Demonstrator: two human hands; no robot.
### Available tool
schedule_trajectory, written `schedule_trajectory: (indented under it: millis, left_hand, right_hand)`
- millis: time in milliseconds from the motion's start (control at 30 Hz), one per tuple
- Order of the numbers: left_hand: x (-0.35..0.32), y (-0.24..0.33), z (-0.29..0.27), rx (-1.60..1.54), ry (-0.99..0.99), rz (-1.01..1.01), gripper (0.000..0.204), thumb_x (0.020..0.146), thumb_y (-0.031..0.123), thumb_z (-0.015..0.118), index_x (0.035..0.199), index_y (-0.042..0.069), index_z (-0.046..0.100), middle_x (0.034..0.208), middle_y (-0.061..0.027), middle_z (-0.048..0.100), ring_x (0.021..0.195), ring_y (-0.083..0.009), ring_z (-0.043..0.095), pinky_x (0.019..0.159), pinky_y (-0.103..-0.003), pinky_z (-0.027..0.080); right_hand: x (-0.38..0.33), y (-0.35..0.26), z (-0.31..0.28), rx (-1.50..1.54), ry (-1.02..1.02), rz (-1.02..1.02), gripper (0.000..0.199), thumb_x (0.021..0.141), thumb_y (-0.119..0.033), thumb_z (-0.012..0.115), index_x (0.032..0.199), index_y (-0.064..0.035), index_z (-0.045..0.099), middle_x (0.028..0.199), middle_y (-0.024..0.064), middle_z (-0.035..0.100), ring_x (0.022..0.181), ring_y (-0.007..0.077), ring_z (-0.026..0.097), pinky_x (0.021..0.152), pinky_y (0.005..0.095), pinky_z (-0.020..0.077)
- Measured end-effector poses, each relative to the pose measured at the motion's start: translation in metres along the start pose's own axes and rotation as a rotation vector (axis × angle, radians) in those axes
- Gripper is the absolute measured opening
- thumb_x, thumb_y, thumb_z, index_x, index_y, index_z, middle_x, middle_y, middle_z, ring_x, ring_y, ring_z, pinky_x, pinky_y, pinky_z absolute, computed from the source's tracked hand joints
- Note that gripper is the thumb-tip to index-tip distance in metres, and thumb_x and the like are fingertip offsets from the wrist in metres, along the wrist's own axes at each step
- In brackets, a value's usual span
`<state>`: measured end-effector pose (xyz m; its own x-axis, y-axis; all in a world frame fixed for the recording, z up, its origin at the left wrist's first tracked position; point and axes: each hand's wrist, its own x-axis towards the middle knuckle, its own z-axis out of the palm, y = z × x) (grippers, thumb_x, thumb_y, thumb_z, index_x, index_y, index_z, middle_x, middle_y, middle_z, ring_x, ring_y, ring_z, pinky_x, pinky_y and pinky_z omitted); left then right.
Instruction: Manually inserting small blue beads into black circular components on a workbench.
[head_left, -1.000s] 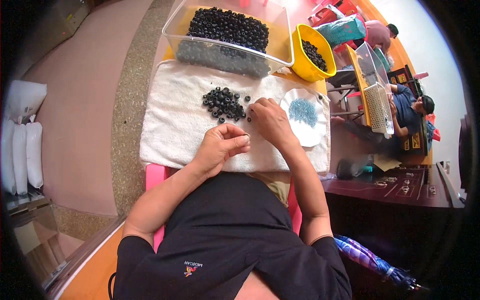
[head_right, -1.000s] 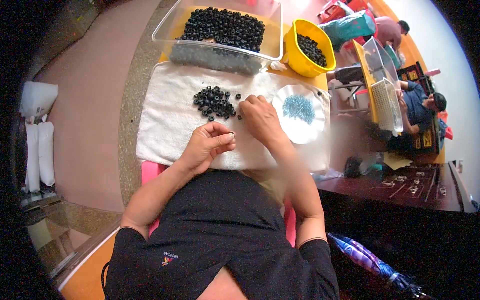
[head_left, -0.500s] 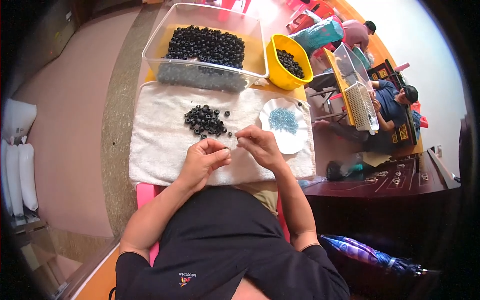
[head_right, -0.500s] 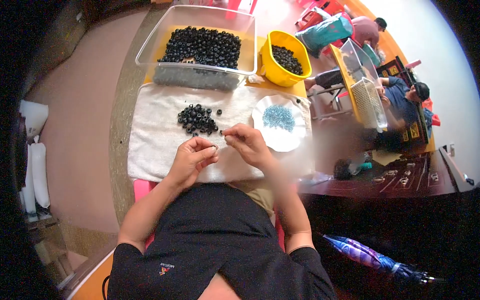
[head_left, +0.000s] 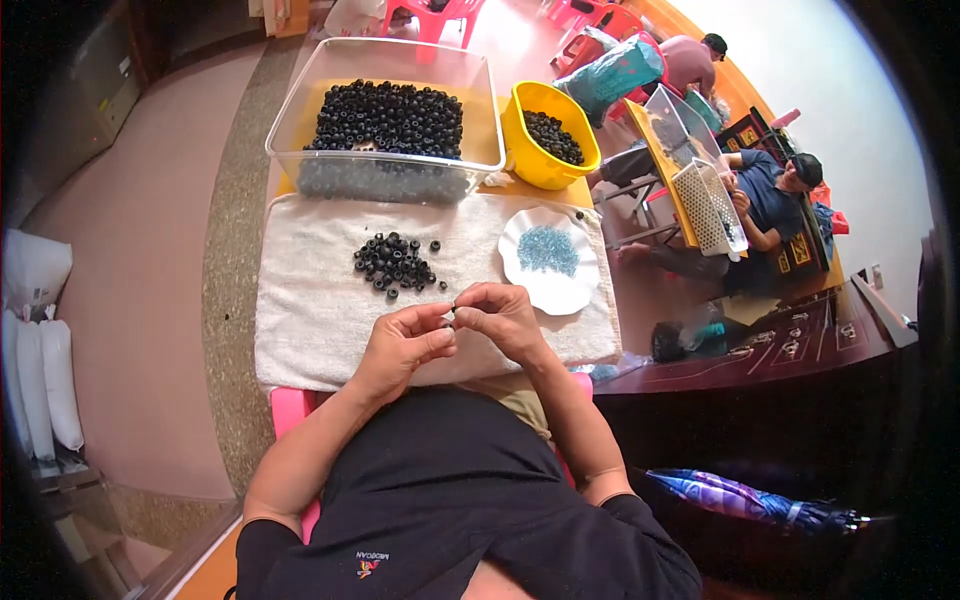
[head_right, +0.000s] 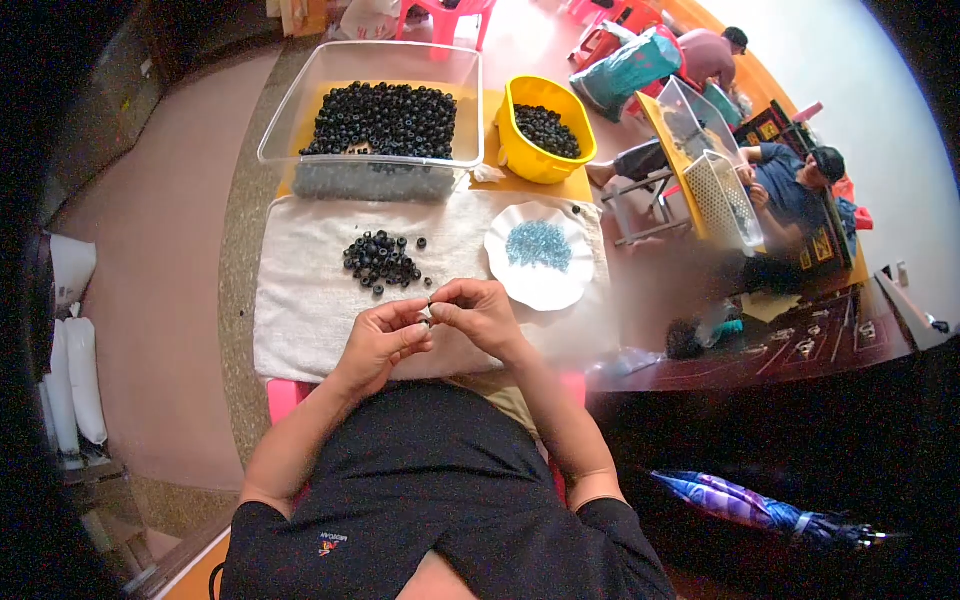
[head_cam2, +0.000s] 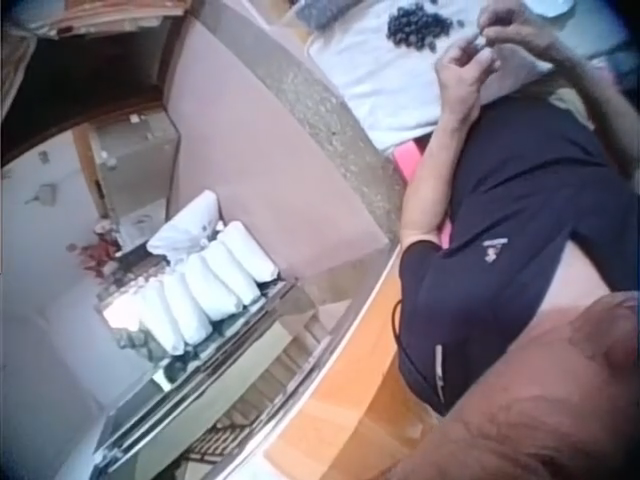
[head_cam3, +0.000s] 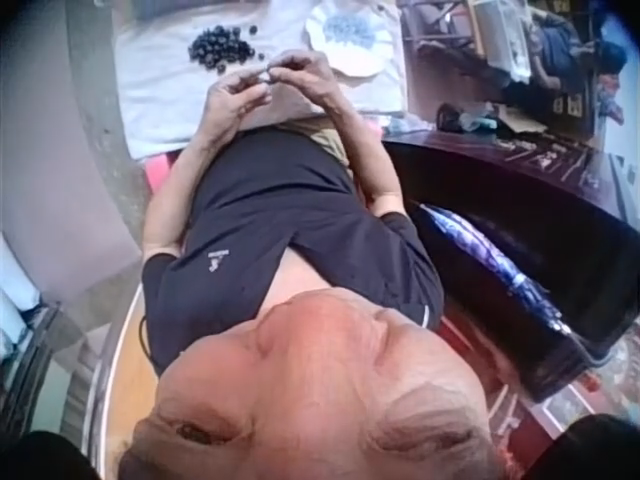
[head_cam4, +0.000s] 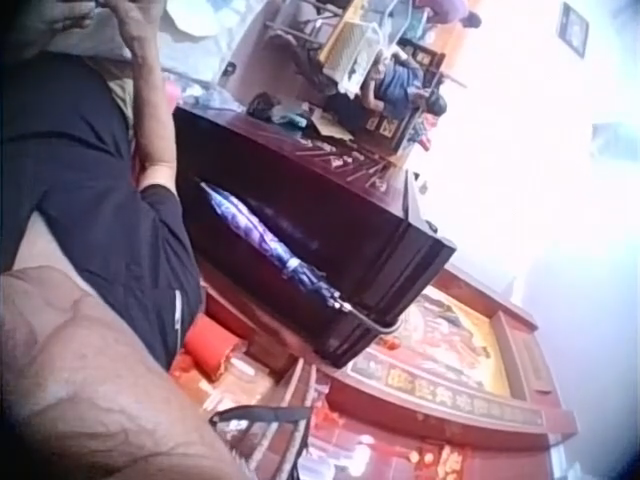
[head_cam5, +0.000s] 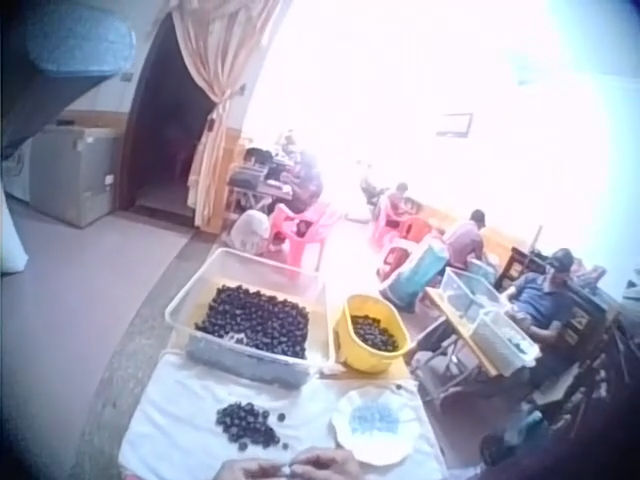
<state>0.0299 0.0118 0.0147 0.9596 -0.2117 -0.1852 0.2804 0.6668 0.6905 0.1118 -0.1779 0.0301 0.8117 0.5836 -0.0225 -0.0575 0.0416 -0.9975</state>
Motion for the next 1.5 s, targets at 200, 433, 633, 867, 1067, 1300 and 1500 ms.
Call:
schedule_trajectory:
  millis: [200, 433, 633, 867, 1067, 1300, 1500]
  left_hand:
    - [0.003, 0.001, -0.003, -0.013, -0.005, 0.01, 0.035, 0.089, 0.002, 0.069, 0.123, -0.003, 0.06, 0.103, -0.0066, 0.067, 0.089, -0.0134, 0.066, 0.082, -0.029, 0.058]
    - [0.002, 0.002, 0.0, 0.009, 0.008, 0.004, 0.028, 0.09, 0.003, 0.069, 0.116, -0.003, 0.062, 0.103, -0.0085, 0.069, 0.088, -0.0138, 0.067, 0.081, -0.028, 0.058]
    - [-0.002, 0.0, 0.0, 0.03, 0.029, -0.012, 0.026, 0.091, 0.002, 0.066, 0.116, -0.003, 0.062, 0.102, -0.0094, 0.069, 0.086, -0.0149, 0.068, 0.081, -0.029, 0.058]
    - [0.002, -0.001, -0.005, 0.004, 0.068, -0.016, 0.018, 0.09, 0.004, 0.069, 0.106, -0.001, 0.065, 0.096, -0.0081, 0.069, 0.084, -0.0148, 0.067, 0.077, -0.029, 0.059]
    - [0.004, 0.002, -0.005, -0.065, 0.042, -0.032, 0.019, 0.09, 0.004, 0.068, 0.108, -0.002, 0.065, 0.099, -0.0095, 0.07, 0.088, -0.015, 0.069, 0.078, -0.027, 0.059]
    - [0.001, 0.0, -0.003, -0.016, 0.03, -0.016, 0.019, 0.09, 0.003, 0.068, 0.108, -0.003, 0.067, 0.098, -0.0095, 0.071, 0.087, -0.0141, 0.069, 0.078, -0.026, 0.058]
    - [0.0, -0.002, -0.006, 0.075, 0.043, -0.001, 0.021, 0.09, 0.004, 0.068, 0.109, -0.004, 0.066, 0.097, -0.0106, 0.071, 0.083, -0.0151, 0.069, 0.078, -0.027, 0.058]
  right_hand:
    - [0.001, -0.002, 0.003, -0.083, 0.01, -0.008, 0.01, 0.089, -0.003, 0.069, 0.097, 0.0022, 0.07, 0.087, 0.0036, 0.07, 0.081, 0.0096, 0.065, 0.073, 0.0238, 0.0536]
    - [-0.002, -0.002, 0.001, -0.067, -0.061, -0.023, 0.01, 0.09, -0.003, 0.067, 0.099, 0.0025, 0.069, 0.089, 0.0037, 0.07, 0.083, 0.0093, 0.064, 0.074, 0.0236, 0.0529]
    - [-0.006, -0.001, 0.003, -0.072, -0.06, 0.018, 0.011, 0.091, -0.003, 0.068, 0.1, 0.0024, 0.069, 0.091, 0.0046, 0.07, 0.084, 0.0099, 0.065, 0.077, 0.0239, 0.0529]
    - [-0.005, 0.0, -0.002, 0.108, -0.05, 0.091, 0.012, 0.087, -0.001, 0.07, 0.098, 0.0032, 0.068, 0.094, 0.0063, 0.069, 0.086, 0.0134, 0.066, 0.079, 0.0266, 0.0542]
    - [-0.005, -0.003, -0.008, 0.162, -0.085, 0.148, 0.011, 0.085, 0.0, 0.072, 0.095, 0.0033, 0.069, 0.096, 0.007, 0.067, 0.087, 0.014, 0.065, 0.08, 0.0275, 0.0545]
    - [-0.006, -0.009, -0.004, 0.024, -0.136, 0.082, 0.012, 0.089, -0.003, 0.07, 0.098, 0.0043, 0.067, 0.092, 0.0067, 0.07, 0.085, 0.0126, 0.067, 0.078, 0.0251, 0.0534]
    - [-0.007, -0.016, 0.0, -0.019, -0.135, 0.108, 0.009, 0.087, -0.002, 0.07, 0.094, 0.0035, 0.068, 0.092, 0.0053, 0.068, 0.085, 0.0117, 0.063, 0.079, 0.0253, 0.0511]
